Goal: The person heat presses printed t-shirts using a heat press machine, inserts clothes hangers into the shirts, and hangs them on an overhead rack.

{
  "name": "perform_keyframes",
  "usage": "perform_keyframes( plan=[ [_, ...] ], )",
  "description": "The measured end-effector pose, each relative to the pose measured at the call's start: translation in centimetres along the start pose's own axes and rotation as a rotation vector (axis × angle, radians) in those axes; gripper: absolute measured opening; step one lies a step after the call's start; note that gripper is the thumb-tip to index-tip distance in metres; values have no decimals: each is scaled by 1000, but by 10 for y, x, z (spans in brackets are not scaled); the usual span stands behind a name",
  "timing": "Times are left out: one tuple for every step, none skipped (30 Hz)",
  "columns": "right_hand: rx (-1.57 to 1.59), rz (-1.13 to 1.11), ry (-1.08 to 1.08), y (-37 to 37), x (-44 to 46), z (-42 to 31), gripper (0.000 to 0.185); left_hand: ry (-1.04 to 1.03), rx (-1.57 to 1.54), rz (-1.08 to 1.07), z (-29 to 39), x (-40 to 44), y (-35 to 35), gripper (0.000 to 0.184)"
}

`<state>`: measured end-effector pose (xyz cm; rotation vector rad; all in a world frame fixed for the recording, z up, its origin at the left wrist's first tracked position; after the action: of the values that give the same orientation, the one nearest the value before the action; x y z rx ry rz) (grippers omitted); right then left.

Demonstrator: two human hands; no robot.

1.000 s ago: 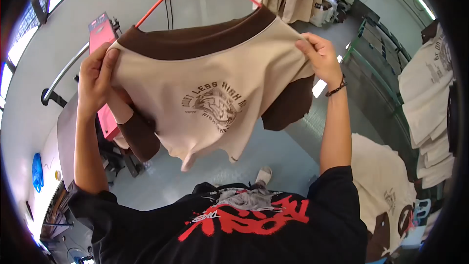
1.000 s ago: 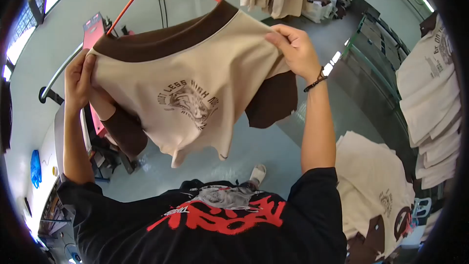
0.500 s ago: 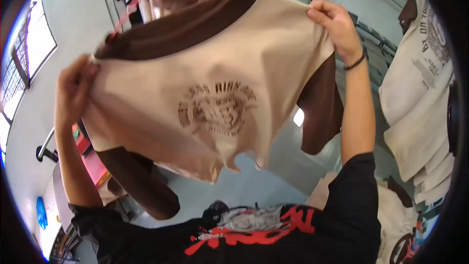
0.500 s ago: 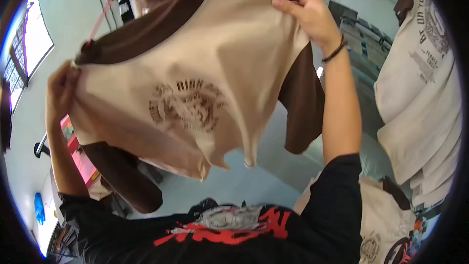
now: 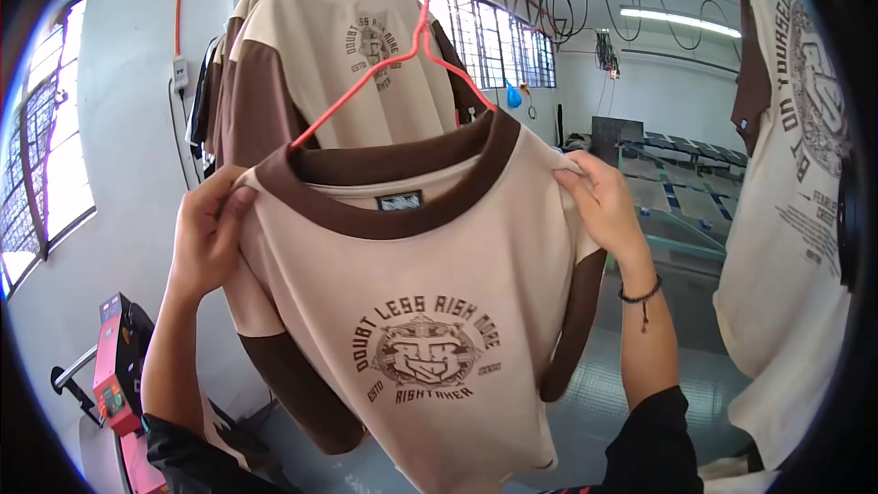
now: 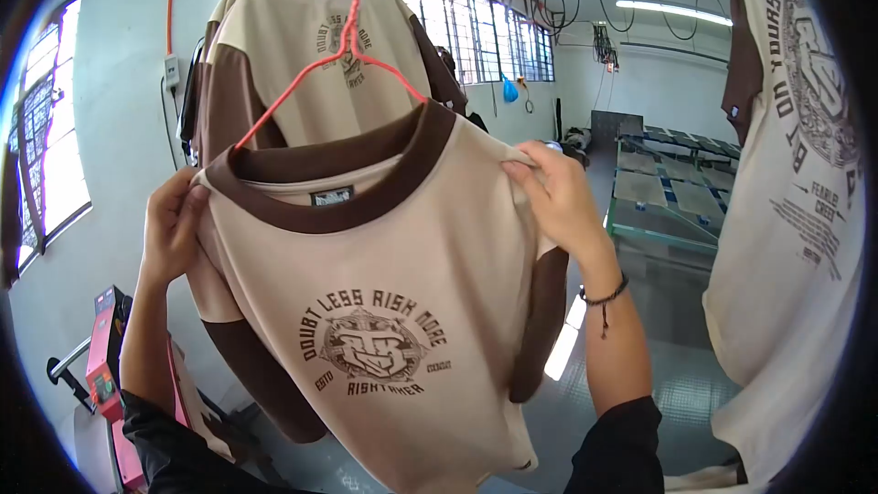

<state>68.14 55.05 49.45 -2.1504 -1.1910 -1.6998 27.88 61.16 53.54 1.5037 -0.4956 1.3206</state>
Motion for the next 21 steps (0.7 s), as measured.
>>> perform_keyframes(
  plan=[
    [160, 74, 33, -2, 12, 28, 22, -16, 21, -55, 1, 15, -13, 12],
    [157, 91, 33, 2, 22, 56, 22, -34, 39, -110, -4, 35, -26, 11],
    [220, 49, -3, 10, 44, 89, 22, -123, 163, -136, -1, 65, -51, 11],
    [283, -2, -36, 11, 55, 105, 23, -119, 165, -125, -8, 79, -61, 11],
    [278, 29, -33, 12, 65, 117, 24, -145, 243, -97, -15, 89, -66, 11],
    [291, 21, -27, 9, 75, 125, 24, -171, 328, -77, -19, 98, -69, 11],
    [189, 55, -24, 9, 85, 131, 26, -158, 347, -29, -18, 108, -69, 15],
    [86, 89, -19, 8, 98, 141, 28, -154, 364, -26, -27, 120, -74, 15],
    [42, 95, -111, 6, 114, 171, 26, -164, 400, 73, -33, 139, -82, 19],
    [61, 91, -98, 2, 126, 188, 26, -171, 436, 172, -37, 156, -87, 22],
    [-146, 236, 125, 5, 136, 191, 25, -99, 477, 193, -48, 177, -94, 25],
    [-348, 386, 348, 4, 139, 191, 26, -25, 521, 215, -58, 197, -99, 29],
    [-335, 416, 343, -3, 139, 203, 26, -18, 549, 224, -67, 216, -103, 29],
    [-308, 421, 367, -14, 140, 211, 26, -42, 554, 276, -75, 237, -101, 30],
    [-257, 438, 371, -27, 136, 218, 24, -67, 561, 321, -82, 255, -98, 32],
    [-197, 457, 359, -42, 131, 232, 23, -67, 599, 320, -91, 277, -99, 32],
    [-151, 454, 333, -58, 129, 251, 24, -46, 701, 350, -98, 302, -96, 32],
    [-110, 448, 307, -75, 127, 273, 25, -24, 798, 382, -101, 325, -95, 33],
    [-25, 412, 237, -96, 128, 299, 35, -27, 828, 387, -100, 348, -96, 33],
    [58, 371, 174, -121, 128, 329, 45, 13, 889, 396, -100, 366, -98, 33],
    [333, 253, 98, -162, 129, 374, 56, 59, 952, 398, -103, 381, -100, 33]
  ],
)
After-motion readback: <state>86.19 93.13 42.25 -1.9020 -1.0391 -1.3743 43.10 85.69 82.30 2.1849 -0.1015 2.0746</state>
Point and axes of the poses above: each hand's wrist, its own x-axis towards the middle knuckle, its own y-axis out of the back of the hand, z = x × y, the point moved 7 cm from there along x, towards the middle knuckle, and after that the axes turned 7 degrees about x, right-handed, at the moved point
